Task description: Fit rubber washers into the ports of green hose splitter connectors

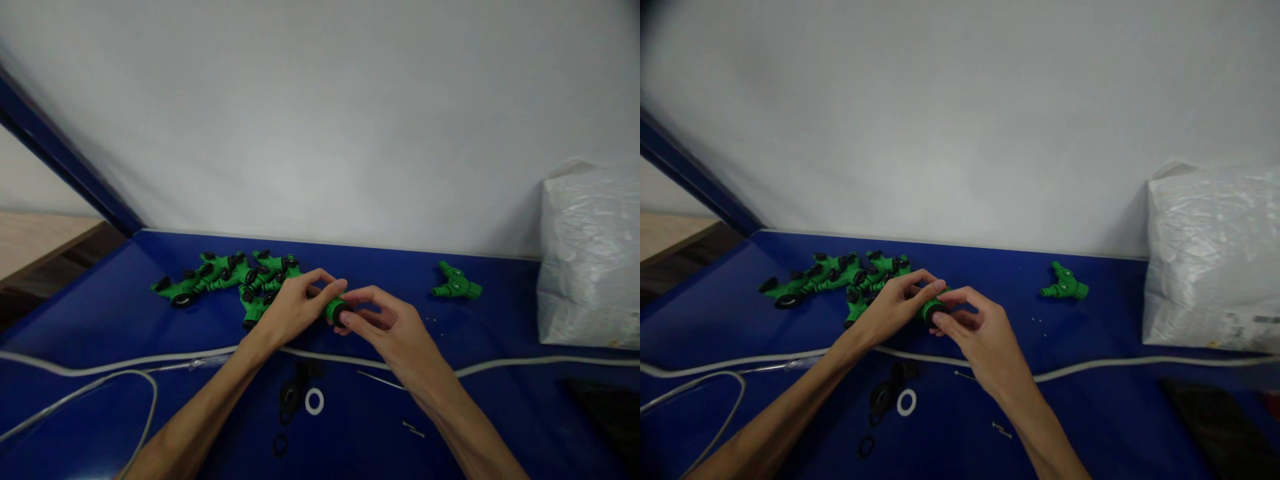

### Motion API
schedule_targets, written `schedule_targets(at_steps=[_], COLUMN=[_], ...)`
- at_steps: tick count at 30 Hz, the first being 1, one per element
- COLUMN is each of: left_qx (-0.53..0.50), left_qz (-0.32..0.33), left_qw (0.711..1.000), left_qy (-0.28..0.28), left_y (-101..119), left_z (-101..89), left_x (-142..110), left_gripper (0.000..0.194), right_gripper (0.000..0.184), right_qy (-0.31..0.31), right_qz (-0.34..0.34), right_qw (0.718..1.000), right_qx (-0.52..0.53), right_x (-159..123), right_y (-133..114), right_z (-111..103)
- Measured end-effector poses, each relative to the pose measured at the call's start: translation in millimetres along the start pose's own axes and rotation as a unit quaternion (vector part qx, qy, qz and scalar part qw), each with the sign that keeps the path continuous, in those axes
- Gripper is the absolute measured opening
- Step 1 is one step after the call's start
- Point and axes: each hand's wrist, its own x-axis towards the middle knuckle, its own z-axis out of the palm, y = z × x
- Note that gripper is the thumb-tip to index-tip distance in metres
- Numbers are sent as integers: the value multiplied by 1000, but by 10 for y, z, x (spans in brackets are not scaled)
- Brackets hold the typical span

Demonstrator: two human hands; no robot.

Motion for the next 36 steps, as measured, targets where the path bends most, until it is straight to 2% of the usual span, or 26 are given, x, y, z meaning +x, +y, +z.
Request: schedule_targets(at_steps=[4, 8, 11, 15, 19, 23, 27, 32, 36], left_qx=[-42, -148, -211, -264, -238, -217, -160, -126, -113], left_qz=[-46, -83, -77, -36, -18, 1, 19, -10, -20], left_qw=[997, 983, 971, 957, 961, 969, 983, 988, 988], left_qy=[-47, -66, -83, -114, -139, -117, -84, -91, -102], left_y=[-14, -45, -87, -129, -133, -160, -214, -157, -74], left_z=[-73, -100, -81, -55, -50, -44, -28, 8, 9], left_x=[20, 34, 46, 52, 53, 76, 88, 36, 16], left_gripper=[46, 48, 44, 39, 39, 33, 38, 45, 52], right_gripper=[31, 34, 34, 32, 28, 28, 26, 27, 27], right_qy=[13, 46, 51, 63, 67, 57, 57, 63, 43], right_qz=[-13, -15, -14, -11, -9, -8, -23, -32, -32], right_qw=[1000, 999, 997, 993, 990, 991, 995, 997, 999], right_qx=[-18, -2, 53, 103, 127, 118, 74, 18, -4], right_x=[13, 36, 46, 37, 25, 24, 31, 45, 51], right_y=[-31, -15, -15, -54, -89, -58, -9, 14, 15], right_z=[-36, -86, -101, -83, -61, -78, -98, -84, -62])
